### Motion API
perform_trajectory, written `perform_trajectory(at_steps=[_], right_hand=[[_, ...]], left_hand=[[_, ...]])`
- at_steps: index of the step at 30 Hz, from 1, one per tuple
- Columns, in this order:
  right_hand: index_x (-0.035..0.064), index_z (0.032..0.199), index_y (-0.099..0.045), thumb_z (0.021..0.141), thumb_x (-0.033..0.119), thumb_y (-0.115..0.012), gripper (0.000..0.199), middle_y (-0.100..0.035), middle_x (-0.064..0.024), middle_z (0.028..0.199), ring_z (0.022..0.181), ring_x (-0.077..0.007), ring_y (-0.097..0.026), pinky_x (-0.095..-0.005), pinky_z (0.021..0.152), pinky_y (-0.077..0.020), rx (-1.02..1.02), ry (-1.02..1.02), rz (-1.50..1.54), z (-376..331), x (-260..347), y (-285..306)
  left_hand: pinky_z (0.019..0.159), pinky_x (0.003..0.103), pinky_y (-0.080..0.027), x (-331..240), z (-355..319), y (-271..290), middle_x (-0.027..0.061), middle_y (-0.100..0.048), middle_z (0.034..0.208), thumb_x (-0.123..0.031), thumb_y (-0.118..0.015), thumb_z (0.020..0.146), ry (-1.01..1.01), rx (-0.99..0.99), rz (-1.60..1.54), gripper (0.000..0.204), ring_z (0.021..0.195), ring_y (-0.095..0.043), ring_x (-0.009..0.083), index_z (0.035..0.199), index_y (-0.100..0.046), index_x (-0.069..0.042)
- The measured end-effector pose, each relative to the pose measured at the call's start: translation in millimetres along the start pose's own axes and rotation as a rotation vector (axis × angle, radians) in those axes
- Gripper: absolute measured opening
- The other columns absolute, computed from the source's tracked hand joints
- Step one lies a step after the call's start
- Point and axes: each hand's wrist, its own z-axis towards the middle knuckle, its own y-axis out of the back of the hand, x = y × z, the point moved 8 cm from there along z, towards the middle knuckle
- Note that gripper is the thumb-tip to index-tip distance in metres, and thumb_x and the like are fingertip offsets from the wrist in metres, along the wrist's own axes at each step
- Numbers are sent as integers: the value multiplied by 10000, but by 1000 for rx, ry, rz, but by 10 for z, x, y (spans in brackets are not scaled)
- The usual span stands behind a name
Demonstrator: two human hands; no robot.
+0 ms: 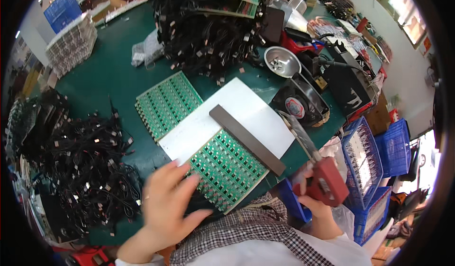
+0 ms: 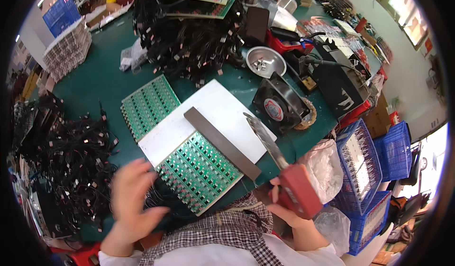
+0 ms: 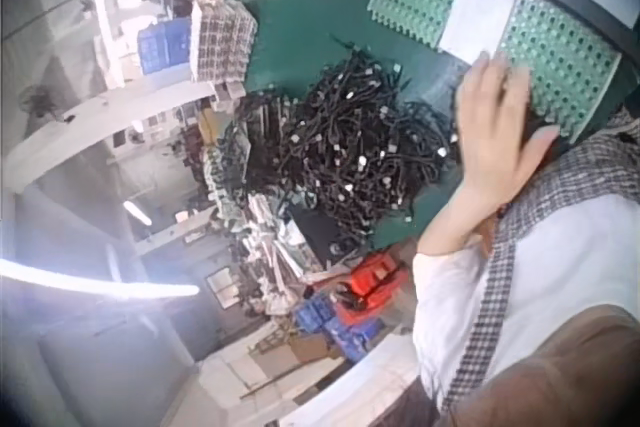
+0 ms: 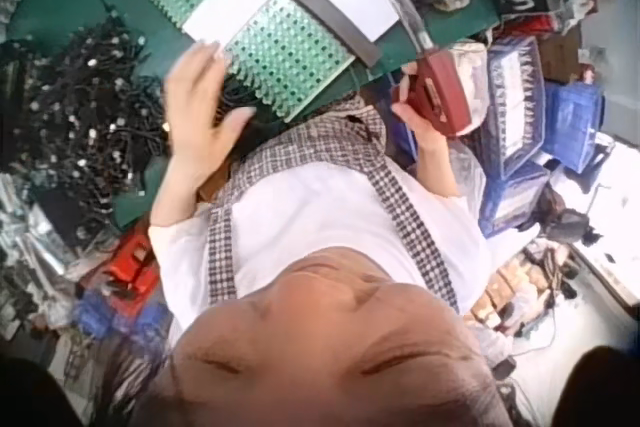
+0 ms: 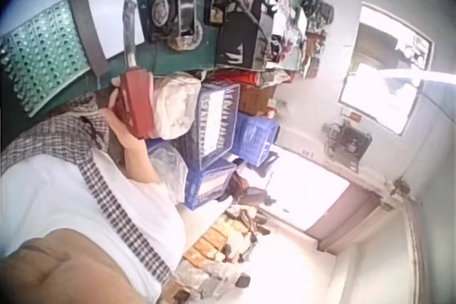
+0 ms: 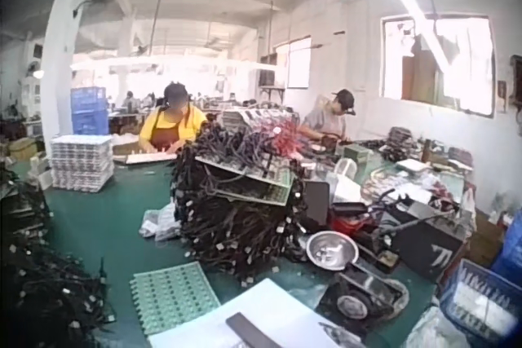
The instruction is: The person solders cables onto a circuit board by positioning the wire ends onto the board by hand and soldering them in place using a soldering iron.
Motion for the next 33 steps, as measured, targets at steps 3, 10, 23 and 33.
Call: perform_trajectory(at_steps=[3,10,23,33], right_hand=[[-18,1291,-363,670,9,-772,744,-572,-142,1014,802,-212,-575,-325,737,-460,1,237,-485,-130,-111,-29],[68,1327,-348,642,104,-817,831,-589,-219,1012,851,-353,-612,-389,709,-518,150,649,-758,196,-7,-478],[7,1331,-299,767,73,-701,695,-601,-236,973,831,-349,-619,-395,692,-513,-57,560,-916,16,-123,-249],[-16,1362,-161,840,105,-626,709,-588,-255,987,811,-283,-587,-370,745,-468,-63,368,-713,-199,107,-269]], left_hand=[[1032,564,-181,175,-380,-640,203,-392,1353,-536,-698,645,118,118,287,805,1259,-354,381,1247,-495,-42],[851,418,-286,221,-715,-631,119,-492,1250,-628,-675,578,166,263,471,810,995,-490,229,1231,-555,-163],[700,331,-524,652,-945,182,146,-579,1176,-274,-760,654,532,-66,-195,472,920,-623,299,1043,-637,-37],[951,464,-284,1431,-635,150,31,-507,819,-250,-743,684,734,-232,820,223,872,-475,223,730,-666,-46]])
